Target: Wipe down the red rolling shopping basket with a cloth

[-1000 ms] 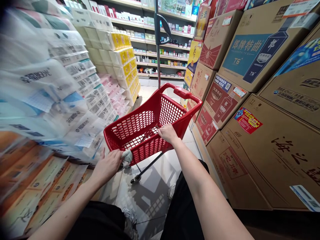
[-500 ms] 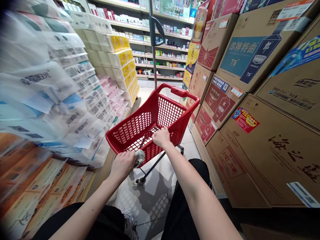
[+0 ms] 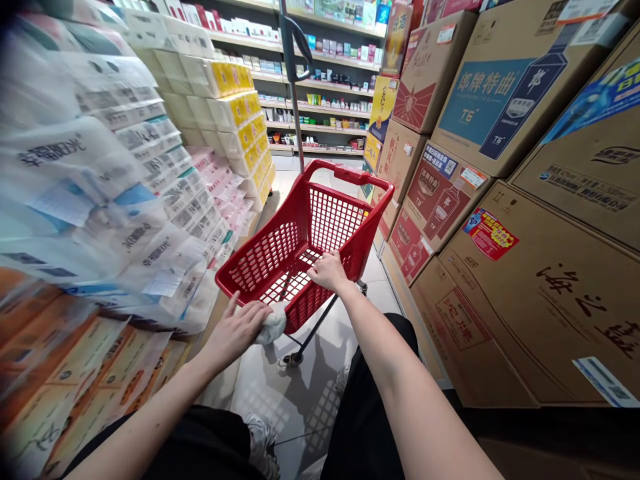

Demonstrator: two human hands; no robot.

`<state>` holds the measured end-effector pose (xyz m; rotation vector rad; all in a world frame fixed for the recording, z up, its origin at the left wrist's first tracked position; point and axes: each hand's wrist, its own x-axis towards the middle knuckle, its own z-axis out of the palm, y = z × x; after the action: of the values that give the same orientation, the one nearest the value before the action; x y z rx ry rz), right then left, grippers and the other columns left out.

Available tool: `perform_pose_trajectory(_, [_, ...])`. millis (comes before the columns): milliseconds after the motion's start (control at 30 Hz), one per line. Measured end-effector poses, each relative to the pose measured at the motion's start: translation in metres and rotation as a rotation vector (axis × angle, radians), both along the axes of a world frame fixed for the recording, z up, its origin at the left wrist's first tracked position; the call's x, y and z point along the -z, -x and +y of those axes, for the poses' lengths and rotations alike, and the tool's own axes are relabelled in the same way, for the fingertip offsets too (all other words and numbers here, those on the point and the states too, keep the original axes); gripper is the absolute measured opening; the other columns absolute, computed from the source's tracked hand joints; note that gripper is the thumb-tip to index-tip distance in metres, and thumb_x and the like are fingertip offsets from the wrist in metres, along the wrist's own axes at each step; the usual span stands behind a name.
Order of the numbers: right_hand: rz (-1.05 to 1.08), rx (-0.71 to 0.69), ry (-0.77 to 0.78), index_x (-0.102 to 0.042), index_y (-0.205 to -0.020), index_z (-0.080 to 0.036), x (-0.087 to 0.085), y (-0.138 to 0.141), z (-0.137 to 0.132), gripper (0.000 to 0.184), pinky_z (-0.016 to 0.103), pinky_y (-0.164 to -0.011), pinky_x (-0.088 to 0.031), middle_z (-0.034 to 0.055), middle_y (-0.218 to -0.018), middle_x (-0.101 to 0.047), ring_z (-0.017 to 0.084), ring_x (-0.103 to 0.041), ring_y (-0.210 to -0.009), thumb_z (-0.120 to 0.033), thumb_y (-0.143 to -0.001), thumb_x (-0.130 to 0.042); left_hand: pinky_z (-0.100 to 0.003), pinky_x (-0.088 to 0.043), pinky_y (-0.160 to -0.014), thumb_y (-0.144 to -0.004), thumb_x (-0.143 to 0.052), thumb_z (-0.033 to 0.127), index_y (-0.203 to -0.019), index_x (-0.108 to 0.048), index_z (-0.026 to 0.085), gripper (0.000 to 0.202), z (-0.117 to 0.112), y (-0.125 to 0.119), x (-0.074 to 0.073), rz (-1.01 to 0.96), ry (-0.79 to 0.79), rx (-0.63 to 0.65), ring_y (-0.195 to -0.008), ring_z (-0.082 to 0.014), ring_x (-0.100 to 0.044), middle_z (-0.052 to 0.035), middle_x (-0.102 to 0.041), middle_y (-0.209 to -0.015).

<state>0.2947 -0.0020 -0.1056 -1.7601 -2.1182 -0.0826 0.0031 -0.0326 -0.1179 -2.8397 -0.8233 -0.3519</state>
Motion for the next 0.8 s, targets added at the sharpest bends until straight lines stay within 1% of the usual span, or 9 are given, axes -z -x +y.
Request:
perform_pose_trajectory(167, [-0.017, -0.031, 0.019, -0.066, -0.055, -0.019, -0.001, -0.011, -0.005, 0.039, 0.034, -0.092, -0.024, 0.0006, -0.061, -0.067, 0.014, -0.051, -0.074, -0.027, -0.088, -0.046, -0.057, -0.008, -0.116, -0.091, -0.039, 0.021, -0.114, -0.059, 0.023, 0.030, 0.022, 0.022, 0.001, 0.003, 0.028, -0.041, -0.122, -0.0241, -0.053, -0.0106, -0.064, -0.120])
perform_pose_trajectory(300, [-0.033, -0.011, 0.024, -0.068, -0.056, -0.020, -0.003, -0.016, -0.006, 0.040, 0.035, -0.093, -0.024, 0.0006, -0.064, -0.069, 0.014, -0.051, -0.077, -0.027, -0.088, -0.045, -0.059, -0.007, -0.116, -0.090, -0.037, 0.018, -0.121, -0.058, 0.023, 0.038, 0.019, 0.012, 0.006, -0.030, 0.036, -0.043, -0.136, -0.0261, -0.039, -0.0118, -0.053, -0.138])
perform_pose_trajectory(367, [-0.035, 0.011, 0.015, -0.068, -0.055, -0.020, -0.003, -0.017, -0.006, 0.038, 0.034, -0.094, -0.023, 0.0006, -0.065, -0.070, 0.015, -0.051, -0.077, -0.026, -0.086, -0.046, -0.053, -0.012, -0.117, -0.090, -0.036, 0.015, -0.128, -0.054, 0.023, 0.043, 0.010, -0.002, 0.007, -0.019, 0.062, 0.031, -0.132, -0.0245, -0.043, -0.0111, -0.053, -0.137])
perform_pose_trajectory(433, [-0.033, 0.024, -0.003, -0.068, -0.055, -0.020, -0.001, -0.019, -0.006, 0.036, 0.034, -0.095, -0.024, 0.0007, -0.064, -0.069, 0.015, -0.051, -0.075, -0.026, -0.085, -0.048, -0.045, -0.024, -0.114, -0.090, -0.037, 0.014, -0.134, -0.049, 0.022, 0.046, 0.000, -0.019, 0.006, 0.011, 0.101, 0.123, -0.121, -0.0225, -0.051, -0.0105, -0.059, -0.127])
perform_pose_trajectory(500, [-0.024, 0.022, -0.023, -0.068, -0.055, -0.020, 0.000, -0.023, -0.006, 0.036, 0.033, -0.096, -0.024, 0.0006, -0.063, -0.069, 0.014, -0.051, -0.073, -0.026, -0.084, -0.049, -0.040, -0.035, -0.105, -0.091, -0.038, 0.015, -0.135, -0.047, 0.022, 0.046, -0.006, -0.031, 0.005, 0.035, 0.127, 0.174, -0.109, -0.0215, -0.055, -0.0100, -0.062, -0.116])
perform_pose_trajectory(567, [-0.011, -0.006, -0.031, -0.066, -0.053, -0.020, 0.000, -0.027, -0.006, 0.036, 0.033, -0.096, -0.024, -0.0002, -0.062, -0.068, 0.014, -0.051, -0.073, -0.024, -0.085, -0.049, -0.038, -0.040, -0.097, -0.092, -0.038, 0.017, -0.131, -0.049, 0.021, 0.041, -0.005, -0.033, 0.006, 0.049, 0.132, 0.182, -0.101, -0.0216, -0.056, -0.0099, -0.062, -0.110])
perform_pose_trajectory(633, [0.001, -0.044, -0.026, -0.065, -0.052, -0.020, -0.001, -0.030, -0.007, 0.037, 0.032, -0.096, -0.024, -0.0014, -0.061, -0.068, 0.013, -0.051, -0.073, -0.023, -0.085, -0.048, -0.039, -0.040, -0.096, -0.092, -0.039, 0.019, -0.124, -0.054, 0.021, 0.036, 0.004, -0.022, 0.008, 0.054, 0.123, 0.162, -0.100, -0.0222, -0.056, -0.0099, -0.062, -0.107])
perform_pose_trajectory(733, [0.011, -0.066, -0.002, -0.064, -0.051, -0.020, -0.002, -0.032, -0.008, 0.039, 0.032, -0.096, -0.024, -0.0017, -0.061, -0.068, 0.013, -0.050, -0.072, -0.023, -0.086, -0.048, -0.044, -0.033, -0.106, -0.090, -0.040, 0.018, -0.115, -0.058, 0.020, 0.031, 0.029, 0.008, 0.012, 0.021, 0.080, 0.073, -0.105, -0.0233, -0.055, -0.0101, -0.062, -0.108])
perform_pose_trajectory(800, [0.016, -0.066, 0.009, -0.065, -0.053, -0.020, -0.004, -0.031, -0.008, 0.039, 0.033, -0.095, -0.025, -0.0010, -0.062, -0.068, 0.013, -0.050, -0.072, -0.024, -0.087, -0.047, -0.044, -0.029, -0.110, -0.089, -0.039, 0.015, -0.112, -0.059, 0.021, 0.031, 0.043, 0.026, 0.012, 0.013, 0.055, 0.029, -0.110, -0.0231, -0.054, -0.0098, -0.062, -0.112])
